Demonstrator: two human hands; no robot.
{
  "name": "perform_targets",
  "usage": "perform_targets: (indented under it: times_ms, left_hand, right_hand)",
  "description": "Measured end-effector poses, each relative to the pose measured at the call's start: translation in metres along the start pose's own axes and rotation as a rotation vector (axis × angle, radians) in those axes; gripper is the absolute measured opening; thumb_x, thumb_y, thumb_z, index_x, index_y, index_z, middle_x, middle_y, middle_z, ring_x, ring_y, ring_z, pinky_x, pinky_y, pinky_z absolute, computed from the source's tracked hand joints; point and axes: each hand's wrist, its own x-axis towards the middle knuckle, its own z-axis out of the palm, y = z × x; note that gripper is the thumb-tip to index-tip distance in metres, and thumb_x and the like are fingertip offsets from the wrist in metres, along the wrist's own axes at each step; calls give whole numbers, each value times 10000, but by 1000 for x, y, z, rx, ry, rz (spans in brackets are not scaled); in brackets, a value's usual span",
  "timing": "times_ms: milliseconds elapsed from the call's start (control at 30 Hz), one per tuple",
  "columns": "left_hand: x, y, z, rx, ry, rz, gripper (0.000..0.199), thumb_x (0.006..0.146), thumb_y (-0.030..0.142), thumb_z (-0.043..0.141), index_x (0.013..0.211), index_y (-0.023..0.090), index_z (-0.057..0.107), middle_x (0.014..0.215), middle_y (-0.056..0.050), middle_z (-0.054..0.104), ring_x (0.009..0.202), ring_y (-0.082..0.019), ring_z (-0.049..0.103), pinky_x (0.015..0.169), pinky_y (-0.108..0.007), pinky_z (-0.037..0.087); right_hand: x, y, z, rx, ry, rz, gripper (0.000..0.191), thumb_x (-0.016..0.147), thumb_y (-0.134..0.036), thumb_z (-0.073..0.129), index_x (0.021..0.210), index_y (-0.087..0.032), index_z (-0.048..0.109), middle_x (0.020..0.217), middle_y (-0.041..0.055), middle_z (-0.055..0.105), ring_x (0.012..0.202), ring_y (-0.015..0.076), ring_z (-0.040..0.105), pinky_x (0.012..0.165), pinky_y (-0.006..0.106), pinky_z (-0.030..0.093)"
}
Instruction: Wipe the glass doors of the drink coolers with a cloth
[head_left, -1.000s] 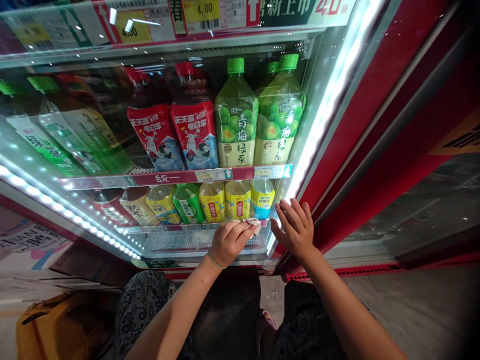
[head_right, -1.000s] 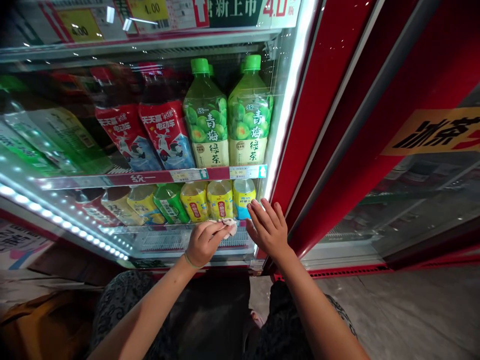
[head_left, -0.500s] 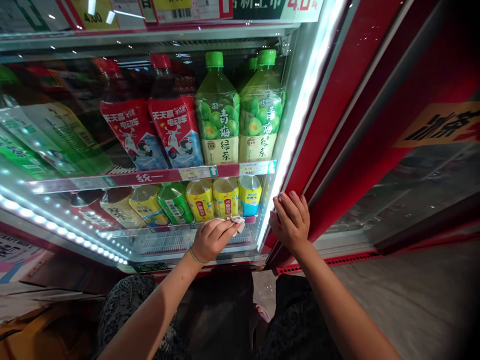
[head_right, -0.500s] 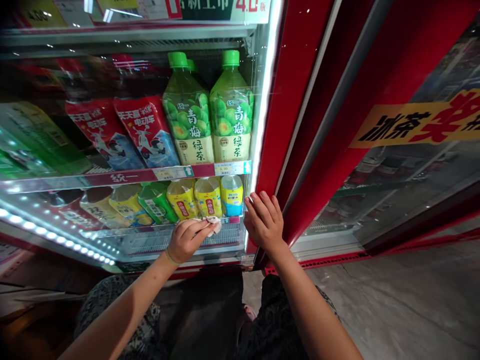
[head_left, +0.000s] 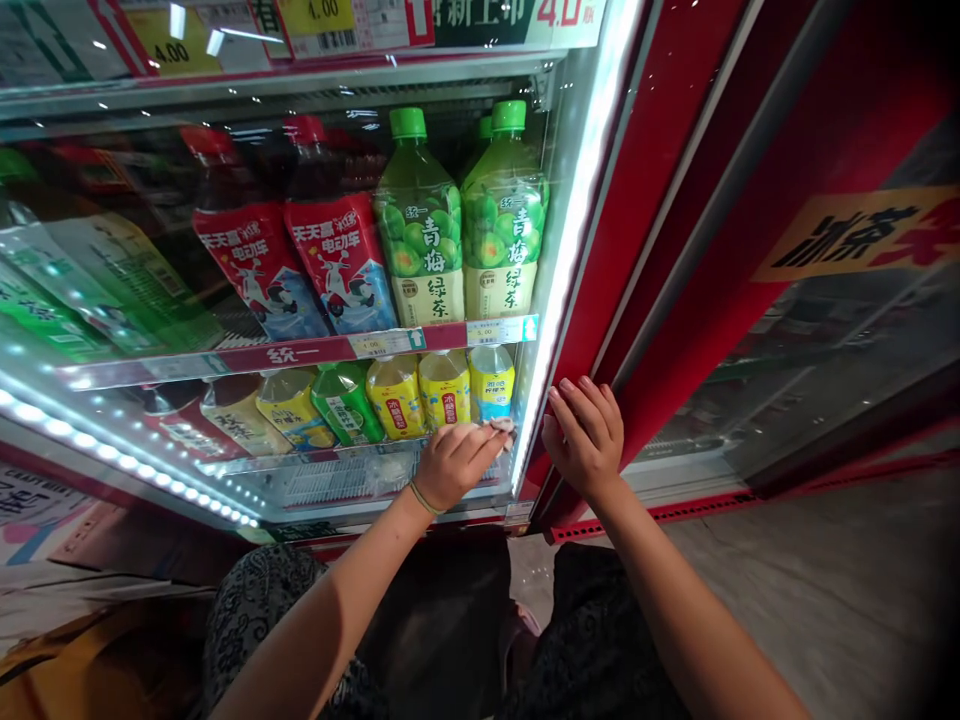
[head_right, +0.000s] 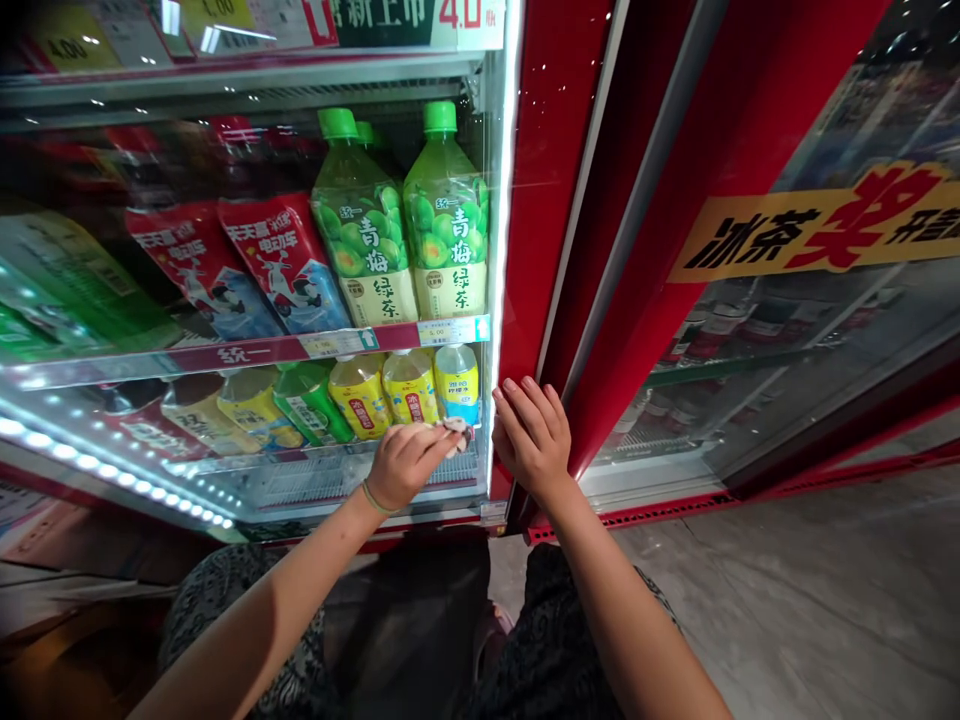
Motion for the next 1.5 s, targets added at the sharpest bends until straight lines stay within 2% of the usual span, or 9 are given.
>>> perform_targets:
  times_ms: [133, 400, 633, 833, 1033, 1167, 1300, 1400, 1500]
  left_hand:
    - [34, -5, 4, 5, 166, -148, 379, 890, 142, 758, 1254, 236, 710, 1000, -40, 733, 1008, -189, 640, 945, -337, 499]
    - [20, 21, 25, -94, -27, 40, 177, 914, 121, 715, 1053, 226, 746, 1010, -15, 749, 964, -170, 649, 845, -325, 434]
    - [65, 13, 28, 16, 149, -82, 306, 953, 189, 697, 1245, 279, 709, 993, -16, 741, 987, -179, 637, 889, -338, 445]
    - [33, 36, 38, -36, -19, 90, 96, 939, 173, 705, 974, 254, 743, 993, 10, 756, 930, -152, 652, 802, -322, 434]
    - [72, 25, 38, -11, 102, -43, 325, 961, 196, 683, 1268, 300, 704, 1051, -15, 755, 1012, -178, 634, 879, -351, 408]
    - [66, 40, 48, -18, 67, 19, 143, 962, 163, 661, 1029, 256, 748, 971, 7, 743, 938, -167, 621, 815, -351, 385]
    - [39, 50, 53, -48, -38, 153, 250, 949, 83, 617, 752, 228, 668, 897, 32, 721, 928, -144, 627, 788, -343, 357]
    - [40, 36, 42, 17, 45, 60, 145, 945, 165, 694, 1002, 289, 743, 977, 33, 752, 945, -154, 637, 802, -360, 350]
    - [38, 20, 29, 46, 148, -112, 368, 921, 190, 750, 1244, 361, 703, 964, 25, 764, 936, -169, 649, 835, -373, 344]
  right_hand:
    - [1, 4, -4, -31, 28, 9, 681, 924, -150, 647, 1565, -283, 459, 1298, 72, 728, 1280, 254, 651, 1139, 439, 514]
    - [1, 11, -10, -30, 39, 35, 700, 912, -117, 637, 1563, -307, 463, 1175, 69, 734, 1171, 249, 676, 1033, 395, 560]
    - [-3, 20, -14, -87, 44, 126, 696, 933, -111, 608, 1572, -335, 444, 1111, 66, 711, 1033, 225, 680, 938, 368, 555]
    - [2, 28, -20, -62, 114, 167, 699, 946, -60, 558, 1578, -334, 439, 1065, 60, 664, 960, 192, 658, 877, 339, 529]
    - [0, 32, -28, -22, 123, 191, 676, 953, -65, 557, 1569, -324, 455, 1062, 58, 642, 954, 191, 640, 858, 333, 525]
    - [-1, 32, -28, -21, 117, 171, 687, 945, -57, 572, 1568, -321, 453, 1062, 56, 640, 957, 192, 638, 864, 331, 533]
    - [-1, 31, -29, -29, 118, 188, 661, 954, -66, 546, 1560, -318, 465, 1044, 59, 652, 940, 196, 645, 851, 339, 539]
    - [-2, 32, -30, -28, 112, 195, 645, 958, -87, 540, 1554, -325, 472, 1023, 57, 656, 916, 197, 647, 832, 343, 540]
    - [-4, 30, -27, -18, 93, 186, 659, 951, -87, 532, 1555, -340, 464, 1014, 50, 654, 899, 190, 647, 824, 340, 533]
